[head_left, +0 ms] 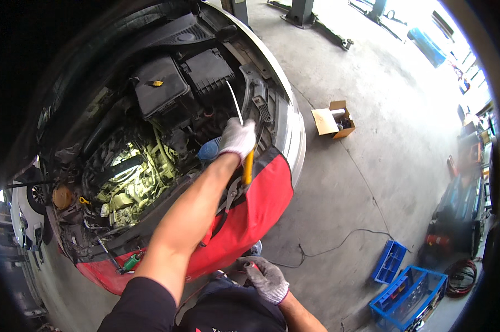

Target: The person works under the hood of a red car in a garage, using a portable work light to illuminate the engine bay. They manipulate hoses and connectors with gloved hands, then retrieve a ratchet and socket from a nearby tool cart to work on engine components.

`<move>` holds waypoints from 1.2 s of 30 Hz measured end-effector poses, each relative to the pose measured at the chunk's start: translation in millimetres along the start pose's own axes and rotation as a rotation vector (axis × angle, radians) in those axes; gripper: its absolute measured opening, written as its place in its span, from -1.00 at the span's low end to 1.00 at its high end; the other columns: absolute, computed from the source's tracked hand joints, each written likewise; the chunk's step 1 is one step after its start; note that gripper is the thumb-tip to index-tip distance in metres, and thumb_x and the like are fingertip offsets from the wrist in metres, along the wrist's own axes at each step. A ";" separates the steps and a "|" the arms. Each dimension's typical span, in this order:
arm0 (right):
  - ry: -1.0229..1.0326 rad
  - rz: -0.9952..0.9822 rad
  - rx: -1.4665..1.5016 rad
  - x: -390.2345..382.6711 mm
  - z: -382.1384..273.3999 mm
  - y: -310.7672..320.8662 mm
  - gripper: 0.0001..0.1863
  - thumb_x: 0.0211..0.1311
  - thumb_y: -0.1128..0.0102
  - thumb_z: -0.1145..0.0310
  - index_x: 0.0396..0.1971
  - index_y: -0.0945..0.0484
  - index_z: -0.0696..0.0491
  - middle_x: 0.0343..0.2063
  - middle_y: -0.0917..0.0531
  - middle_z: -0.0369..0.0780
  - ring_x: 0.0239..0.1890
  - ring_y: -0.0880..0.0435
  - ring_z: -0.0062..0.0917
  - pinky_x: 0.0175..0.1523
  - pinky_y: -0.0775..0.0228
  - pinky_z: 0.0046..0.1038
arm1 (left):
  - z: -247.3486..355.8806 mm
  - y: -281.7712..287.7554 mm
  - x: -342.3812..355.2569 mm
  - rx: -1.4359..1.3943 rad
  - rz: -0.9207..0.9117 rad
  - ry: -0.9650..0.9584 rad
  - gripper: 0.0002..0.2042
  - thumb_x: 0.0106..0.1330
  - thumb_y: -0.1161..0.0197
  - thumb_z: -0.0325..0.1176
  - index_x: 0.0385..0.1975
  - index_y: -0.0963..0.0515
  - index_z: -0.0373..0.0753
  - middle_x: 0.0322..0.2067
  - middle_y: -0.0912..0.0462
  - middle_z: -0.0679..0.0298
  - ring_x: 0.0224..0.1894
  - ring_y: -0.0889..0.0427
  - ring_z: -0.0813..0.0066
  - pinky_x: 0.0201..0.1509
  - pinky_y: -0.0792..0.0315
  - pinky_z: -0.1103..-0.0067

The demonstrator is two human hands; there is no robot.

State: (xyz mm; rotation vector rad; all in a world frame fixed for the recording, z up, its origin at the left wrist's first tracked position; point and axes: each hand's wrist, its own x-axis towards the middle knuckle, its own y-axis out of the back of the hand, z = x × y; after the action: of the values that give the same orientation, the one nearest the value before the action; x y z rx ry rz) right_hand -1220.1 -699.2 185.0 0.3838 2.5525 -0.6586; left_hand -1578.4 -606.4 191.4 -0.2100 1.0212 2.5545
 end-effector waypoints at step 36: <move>-0.139 -0.432 -1.019 112.6 11.6 -280.3 -0.50 0.46 -0.18 0.03 0.13 -0.56 0.16 -0.41 -0.68 -0.22 -0.37 -0.63 -0.61 -0.25 -0.47 -0.48 | -485.9 357.3 -279.4 0.339 0.345 0.657 -0.43 0.28 -0.30 0.08 -0.01 -0.45 -0.35 -0.14 -0.70 -0.17 -0.06 -0.72 -0.11 0.03 -0.57 0.11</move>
State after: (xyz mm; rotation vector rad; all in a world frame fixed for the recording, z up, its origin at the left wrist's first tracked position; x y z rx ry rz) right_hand -1416.3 -925.5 225.6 -0.5425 2.4637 0.5054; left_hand -1466.3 -1259.7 141.7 -0.8847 1.8468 2.5952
